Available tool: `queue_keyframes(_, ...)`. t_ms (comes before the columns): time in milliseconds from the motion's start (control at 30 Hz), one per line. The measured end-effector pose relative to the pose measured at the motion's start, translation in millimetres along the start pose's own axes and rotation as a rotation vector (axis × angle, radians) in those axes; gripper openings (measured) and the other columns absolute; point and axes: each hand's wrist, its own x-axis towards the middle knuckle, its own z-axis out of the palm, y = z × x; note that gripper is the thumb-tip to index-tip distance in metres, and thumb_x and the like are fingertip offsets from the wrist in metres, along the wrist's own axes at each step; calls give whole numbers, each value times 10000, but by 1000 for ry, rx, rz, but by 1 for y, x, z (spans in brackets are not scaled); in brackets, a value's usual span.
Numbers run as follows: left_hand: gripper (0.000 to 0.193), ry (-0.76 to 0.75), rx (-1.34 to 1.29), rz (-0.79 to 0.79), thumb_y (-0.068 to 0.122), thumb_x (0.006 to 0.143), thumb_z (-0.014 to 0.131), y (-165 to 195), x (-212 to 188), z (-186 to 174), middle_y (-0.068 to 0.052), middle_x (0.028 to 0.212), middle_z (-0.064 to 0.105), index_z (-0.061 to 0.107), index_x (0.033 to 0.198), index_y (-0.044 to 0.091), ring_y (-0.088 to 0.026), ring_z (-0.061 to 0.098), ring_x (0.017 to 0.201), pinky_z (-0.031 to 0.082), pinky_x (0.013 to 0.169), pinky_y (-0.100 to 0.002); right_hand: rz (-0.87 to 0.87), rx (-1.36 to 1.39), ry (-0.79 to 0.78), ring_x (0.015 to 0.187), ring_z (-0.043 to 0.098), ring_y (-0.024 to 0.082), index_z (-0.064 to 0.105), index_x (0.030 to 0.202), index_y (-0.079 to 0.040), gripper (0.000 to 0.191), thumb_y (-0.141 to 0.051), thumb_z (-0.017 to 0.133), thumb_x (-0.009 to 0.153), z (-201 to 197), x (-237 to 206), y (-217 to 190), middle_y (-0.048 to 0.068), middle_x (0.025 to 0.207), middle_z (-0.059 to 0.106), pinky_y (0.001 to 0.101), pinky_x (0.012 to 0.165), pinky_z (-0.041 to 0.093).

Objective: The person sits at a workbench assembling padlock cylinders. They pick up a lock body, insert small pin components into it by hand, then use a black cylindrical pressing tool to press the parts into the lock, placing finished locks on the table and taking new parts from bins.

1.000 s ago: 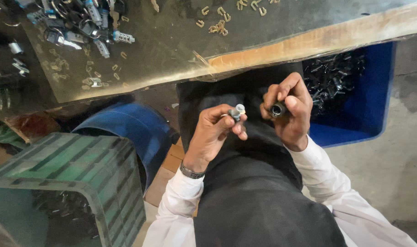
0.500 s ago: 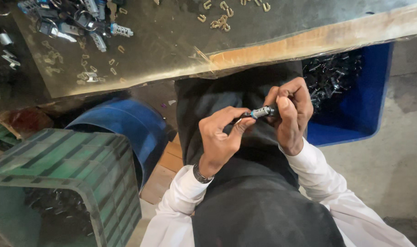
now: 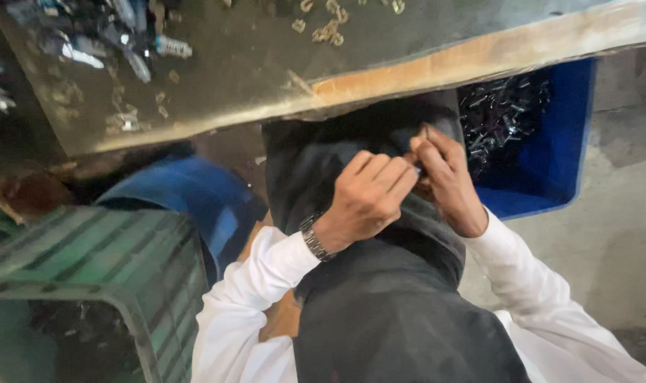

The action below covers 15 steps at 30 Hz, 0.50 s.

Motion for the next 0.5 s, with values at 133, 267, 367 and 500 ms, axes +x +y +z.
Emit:
queue_keyframes(133,208,-126,-124,72,173,977,711,-4,22,8,-56,1040,626,656,1147,65,-224,614,983,469,890,-366,-238,-244,151,774,485,84,575,898,-19,200,-125,558,1066,-43,-10,16,8,830,539,265,676,414)
queue_keyframes(267,482,-32,-175,49,240,910,738,4,42,-27,-86,1190,663,619,1328,32,-255,644,1086,491,995,-411,-320,-546,409,967,636,165,639,1136,-2,221,-202,552,1173,-97,-15,24,34,1051,667,281,885,498)
queue_keyframes(367,419,-19,-209,-16,137,972,767,-1,50,-69,-86,1210,666,609,1354,66,-284,656,1093,525,932,-384,-702,-1019,618,1162,597,319,615,1204,83,216,-104,654,1104,-116,-13,26,211,1235,618,404,990,488)
queue_keyframes(500,320,115,-9,-15,15,1016,709,-17,78,-114,-93,1160,661,606,1310,84,-301,654,1072,542,894,-382,-614,-333,486,1223,567,171,576,1330,21,277,-213,626,1190,-101,-8,23,129,1376,547,273,1027,517)
